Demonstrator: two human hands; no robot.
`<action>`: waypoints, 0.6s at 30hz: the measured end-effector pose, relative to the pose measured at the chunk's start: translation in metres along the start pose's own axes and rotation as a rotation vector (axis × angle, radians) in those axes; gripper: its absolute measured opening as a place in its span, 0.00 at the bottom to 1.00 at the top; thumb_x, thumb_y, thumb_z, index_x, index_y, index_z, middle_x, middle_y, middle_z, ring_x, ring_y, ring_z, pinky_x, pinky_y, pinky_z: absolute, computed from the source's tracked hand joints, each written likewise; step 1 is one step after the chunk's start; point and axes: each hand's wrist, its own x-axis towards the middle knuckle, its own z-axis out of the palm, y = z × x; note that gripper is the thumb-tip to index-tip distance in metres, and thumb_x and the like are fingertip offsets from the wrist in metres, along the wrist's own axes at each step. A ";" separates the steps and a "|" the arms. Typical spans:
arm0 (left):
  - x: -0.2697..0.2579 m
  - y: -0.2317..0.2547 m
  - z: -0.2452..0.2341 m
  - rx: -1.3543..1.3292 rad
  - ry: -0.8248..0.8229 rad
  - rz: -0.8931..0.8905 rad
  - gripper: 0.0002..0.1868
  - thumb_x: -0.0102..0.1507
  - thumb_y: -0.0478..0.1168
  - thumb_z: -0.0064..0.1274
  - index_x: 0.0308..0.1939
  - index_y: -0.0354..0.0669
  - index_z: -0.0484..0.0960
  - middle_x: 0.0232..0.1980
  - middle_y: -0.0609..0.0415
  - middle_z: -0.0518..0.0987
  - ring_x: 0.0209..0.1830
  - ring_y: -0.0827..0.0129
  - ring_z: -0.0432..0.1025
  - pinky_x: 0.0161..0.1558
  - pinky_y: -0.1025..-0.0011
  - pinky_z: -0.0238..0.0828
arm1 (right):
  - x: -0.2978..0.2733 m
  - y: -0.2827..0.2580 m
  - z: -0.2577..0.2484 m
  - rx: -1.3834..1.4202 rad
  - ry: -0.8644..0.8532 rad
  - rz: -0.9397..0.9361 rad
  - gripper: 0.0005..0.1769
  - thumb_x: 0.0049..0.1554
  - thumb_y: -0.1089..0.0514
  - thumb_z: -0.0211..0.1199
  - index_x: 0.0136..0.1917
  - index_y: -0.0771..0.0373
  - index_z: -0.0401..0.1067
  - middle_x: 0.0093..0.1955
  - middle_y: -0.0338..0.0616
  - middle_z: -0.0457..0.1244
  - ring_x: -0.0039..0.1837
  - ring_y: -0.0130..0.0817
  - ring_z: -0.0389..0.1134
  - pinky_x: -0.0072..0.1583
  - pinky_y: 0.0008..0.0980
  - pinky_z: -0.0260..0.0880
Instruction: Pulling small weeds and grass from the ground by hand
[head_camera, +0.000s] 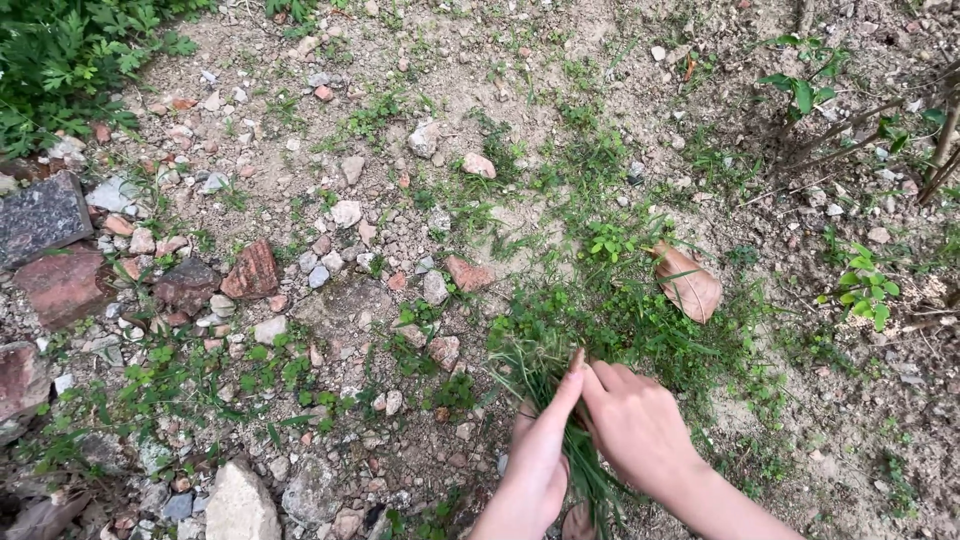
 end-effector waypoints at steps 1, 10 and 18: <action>-0.005 0.004 0.002 0.001 0.000 -0.001 0.19 0.54 0.41 0.66 0.47 0.38 0.84 0.48 0.46 0.87 0.48 0.62 0.77 0.51 0.69 0.70 | 0.001 -0.003 -0.005 0.000 -0.001 0.001 0.03 0.56 0.58 0.56 0.43 0.57 0.66 0.36 0.40 0.62 0.37 0.40 0.66 0.35 0.40 0.69; 0.008 0.018 -0.019 0.124 0.136 -0.062 0.23 0.59 0.53 0.57 0.53 0.44 0.78 0.62 0.53 0.80 0.66 0.64 0.68 0.71 0.57 0.54 | -0.004 0.007 -0.045 0.831 -0.168 0.268 0.18 0.57 0.48 0.60 0.59 0.53 0.72 0.56 0.37 0.71 0.59 0.29 0.71 0.62 0.33 0.71; 0.016 0.027 -0.034 0.339 0.204 -0.033 0.28 0.64 0.53 0.52 0.65 0.47 0.69 0.75 0.55 0.71 0.80 0.64 0.55 0.79 0.50 0.39 | -0.020 0.073 -0.013 0.706 -0.134 0.562 0.12 0.49 0.46 0.68 0.44 0.50 0.83 0.47 0.31 0.76 0.36 0.23 0.74 0.41 0.24 0.77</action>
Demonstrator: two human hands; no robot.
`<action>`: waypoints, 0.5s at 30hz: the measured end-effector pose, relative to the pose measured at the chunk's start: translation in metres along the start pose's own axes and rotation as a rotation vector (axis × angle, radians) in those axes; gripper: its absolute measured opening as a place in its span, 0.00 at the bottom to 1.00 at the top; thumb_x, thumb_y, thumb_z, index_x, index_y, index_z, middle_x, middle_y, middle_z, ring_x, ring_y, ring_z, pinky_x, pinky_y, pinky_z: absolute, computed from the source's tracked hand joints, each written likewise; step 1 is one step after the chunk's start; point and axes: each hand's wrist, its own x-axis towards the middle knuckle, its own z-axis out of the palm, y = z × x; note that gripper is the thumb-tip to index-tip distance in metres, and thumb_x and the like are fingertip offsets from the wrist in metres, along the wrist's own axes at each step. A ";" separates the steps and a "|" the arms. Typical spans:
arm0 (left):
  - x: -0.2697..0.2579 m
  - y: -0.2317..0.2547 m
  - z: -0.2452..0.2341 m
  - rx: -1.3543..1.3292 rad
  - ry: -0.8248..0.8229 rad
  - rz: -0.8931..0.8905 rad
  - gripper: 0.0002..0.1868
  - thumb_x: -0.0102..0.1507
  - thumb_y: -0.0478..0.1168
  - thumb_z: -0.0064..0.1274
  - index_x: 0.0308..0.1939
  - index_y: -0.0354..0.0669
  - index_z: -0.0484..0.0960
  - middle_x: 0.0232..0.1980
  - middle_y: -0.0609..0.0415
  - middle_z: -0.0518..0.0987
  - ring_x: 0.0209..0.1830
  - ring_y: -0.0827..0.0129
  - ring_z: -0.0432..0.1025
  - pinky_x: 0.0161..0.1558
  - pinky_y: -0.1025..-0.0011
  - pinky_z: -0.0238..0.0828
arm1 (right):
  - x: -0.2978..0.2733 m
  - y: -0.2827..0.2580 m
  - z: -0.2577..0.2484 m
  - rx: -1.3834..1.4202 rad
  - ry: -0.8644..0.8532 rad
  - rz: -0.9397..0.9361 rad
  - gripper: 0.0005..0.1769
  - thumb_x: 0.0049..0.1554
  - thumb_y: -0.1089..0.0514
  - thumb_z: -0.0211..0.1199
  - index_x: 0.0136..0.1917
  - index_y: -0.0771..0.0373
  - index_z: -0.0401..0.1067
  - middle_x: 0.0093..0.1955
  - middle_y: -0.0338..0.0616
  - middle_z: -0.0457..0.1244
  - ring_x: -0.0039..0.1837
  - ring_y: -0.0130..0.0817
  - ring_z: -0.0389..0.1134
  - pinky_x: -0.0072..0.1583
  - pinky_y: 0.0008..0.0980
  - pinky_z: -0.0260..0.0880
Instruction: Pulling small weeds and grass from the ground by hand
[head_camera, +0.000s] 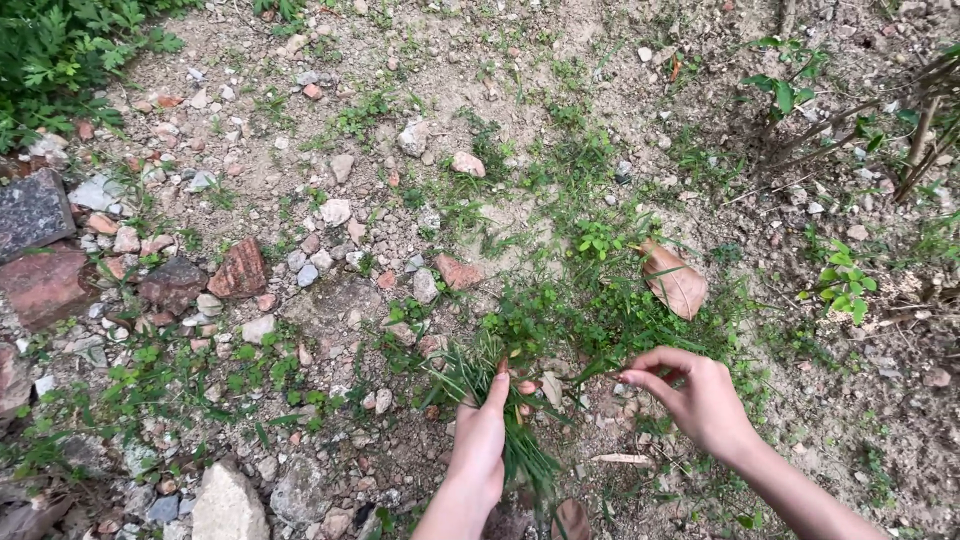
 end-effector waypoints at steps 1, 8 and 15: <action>-0.002 0.003 0.001 0.000 -0.003 -0.001 0.28 0.64 0.53 0.52 0.65 0.47 0.69 0.75 0.55 0.71 0.80 0.64 0.55 0.79 0.50 0.39 | 0.004 0.000 -0.002 -0.002 0.001 0.001 0.12 0.49 0.46 0.68 0.44 0.50 0.83 0.47 0.31 0.76 0.36 0.23 0.74 0.41 0.24 0.77; 0.002 0.014 0.003 0.255 -0.056 0.135 0.20 0.68 0.56 0.43 0.39 0.50 0.86 0.70 0.58 0.75 0.78 0.61 0.59 0.78 0.47 0.44 | 0.044 0.006 -0.004 -0.301 -0.026 0.158 0.20 0.65 0.43 0.53 0.38 0.54 0.73 0.25 0.34 0.63 0.24 0.24 0.60 0.30 0.23 0.64; 0.027 0.014 -0.006 0.283 -0.058 0.249 0.20 0.70 0.50 0.43 0.33 0.47 0.86 0.54 0.57 0.88 0.76 0.64 0.65 0.78 0.47 0.41 | 0.076 0.014 -0.006 -0.001 0.220 0.176 0.16 0.68 0.51 0.53 0.48 0.57 0.79 0.31 0.43 0.70 0.29 0.28 0.71 0.30 0.26 0.71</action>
